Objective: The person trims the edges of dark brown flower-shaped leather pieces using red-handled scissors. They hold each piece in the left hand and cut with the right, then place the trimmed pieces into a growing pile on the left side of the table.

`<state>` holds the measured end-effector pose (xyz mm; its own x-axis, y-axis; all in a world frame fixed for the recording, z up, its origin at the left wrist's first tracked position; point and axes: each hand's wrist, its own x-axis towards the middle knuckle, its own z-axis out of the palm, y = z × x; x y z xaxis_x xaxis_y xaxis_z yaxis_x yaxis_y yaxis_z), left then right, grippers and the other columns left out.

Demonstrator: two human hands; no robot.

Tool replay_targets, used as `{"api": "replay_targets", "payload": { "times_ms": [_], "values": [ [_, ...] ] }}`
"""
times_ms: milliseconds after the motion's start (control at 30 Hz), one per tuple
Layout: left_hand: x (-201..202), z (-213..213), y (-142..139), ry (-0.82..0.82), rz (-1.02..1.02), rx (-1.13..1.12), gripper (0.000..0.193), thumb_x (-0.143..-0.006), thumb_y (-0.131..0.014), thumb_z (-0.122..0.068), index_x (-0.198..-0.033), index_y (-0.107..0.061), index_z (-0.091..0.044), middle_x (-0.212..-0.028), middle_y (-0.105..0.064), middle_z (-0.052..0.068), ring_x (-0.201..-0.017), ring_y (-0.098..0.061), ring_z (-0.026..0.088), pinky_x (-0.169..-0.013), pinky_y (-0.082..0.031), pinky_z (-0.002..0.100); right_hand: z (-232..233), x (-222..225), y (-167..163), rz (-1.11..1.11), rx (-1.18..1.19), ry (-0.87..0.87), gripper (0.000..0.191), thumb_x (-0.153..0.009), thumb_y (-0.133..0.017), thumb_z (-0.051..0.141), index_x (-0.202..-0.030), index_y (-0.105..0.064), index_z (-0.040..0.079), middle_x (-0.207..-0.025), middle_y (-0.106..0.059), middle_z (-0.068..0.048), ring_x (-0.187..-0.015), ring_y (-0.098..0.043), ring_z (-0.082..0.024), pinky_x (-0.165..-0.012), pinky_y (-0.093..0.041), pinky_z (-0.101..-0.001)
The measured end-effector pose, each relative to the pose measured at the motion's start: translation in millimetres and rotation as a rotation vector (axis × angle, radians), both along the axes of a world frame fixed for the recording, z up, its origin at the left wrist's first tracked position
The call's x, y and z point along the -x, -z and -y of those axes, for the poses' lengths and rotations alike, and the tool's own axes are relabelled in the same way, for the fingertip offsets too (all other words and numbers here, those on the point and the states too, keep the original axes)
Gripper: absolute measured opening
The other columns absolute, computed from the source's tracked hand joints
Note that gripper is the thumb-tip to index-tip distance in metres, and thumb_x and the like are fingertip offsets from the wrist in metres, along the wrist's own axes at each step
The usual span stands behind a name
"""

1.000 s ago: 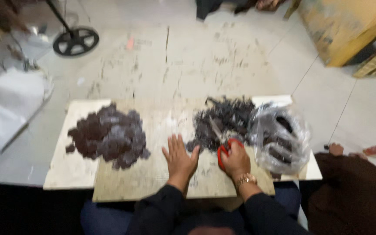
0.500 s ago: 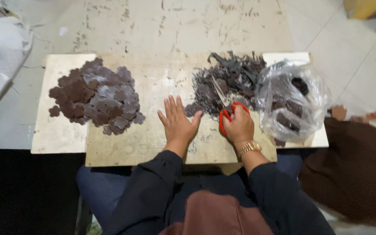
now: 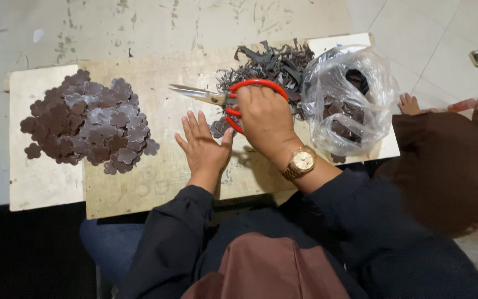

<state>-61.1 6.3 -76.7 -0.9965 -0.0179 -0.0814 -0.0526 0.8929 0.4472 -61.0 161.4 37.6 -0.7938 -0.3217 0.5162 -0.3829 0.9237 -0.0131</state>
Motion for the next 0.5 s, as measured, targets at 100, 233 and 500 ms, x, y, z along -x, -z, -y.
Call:
{"api": "replay_targets", "payload": {
  "times_ms": [100,233,500],
  "values": [
    [2.4,-0.6,6.0,-0.003,-0.085,0.02,0.095,-0.09,-0.054,-0.06,-0.158,-0.026,0.0,-0.167,-0.016,0.023,-0.156,-0.004,0.036,-0.121,0.0,0.062,9.7,-4.2,-17.3,-0.054,-0.082,-0.037,0.014,-0.09,-0.066,0.017,-0.098,-0.059,0.008,-0.084,-0.063,-0.008,-0.08,-0.062,-0.026,-0.067,-0.049,-0.0374],
    [4.3,-1.6,15.5,-0.012,-0.05,0.04,0.09,-0.089,-0.054,-0.056,-0.154,-0.031,0.001,-0.165,-0.02,0.023,-0.156,-0.005,0.036,-0.12,0.0,0.063,18.1,-9.3,-29.8,-0.073,-0.111,-0.098,0.012,-0.088,-0.064,0.016,-0.095,-0.059,0.008,-0.082,-0.062,-0.007,-0.079,-0.062,-0.025,-0.067,-0.05,-0.0358],
    [4.5,-3.3,16.5,-0.018,-0.043,0.054,0.087,-0.087,-0.056,-0.049,-0.153,-0.033,0.003,-0.166,-0.026,0.022,-0.155,-0.011,0.035,-0.121,-0.002,0.064,25.6,-10.9,-33.1,-0.028,-0.149,-0.189,0.009,-0.087,-0.065,0.014,-0.091,-0.058,0.009,-0.082,-0.062,-0.006,-0.076,-0.061,-0.023,-0.066,-0.049,-0.0362]
  ]
}}
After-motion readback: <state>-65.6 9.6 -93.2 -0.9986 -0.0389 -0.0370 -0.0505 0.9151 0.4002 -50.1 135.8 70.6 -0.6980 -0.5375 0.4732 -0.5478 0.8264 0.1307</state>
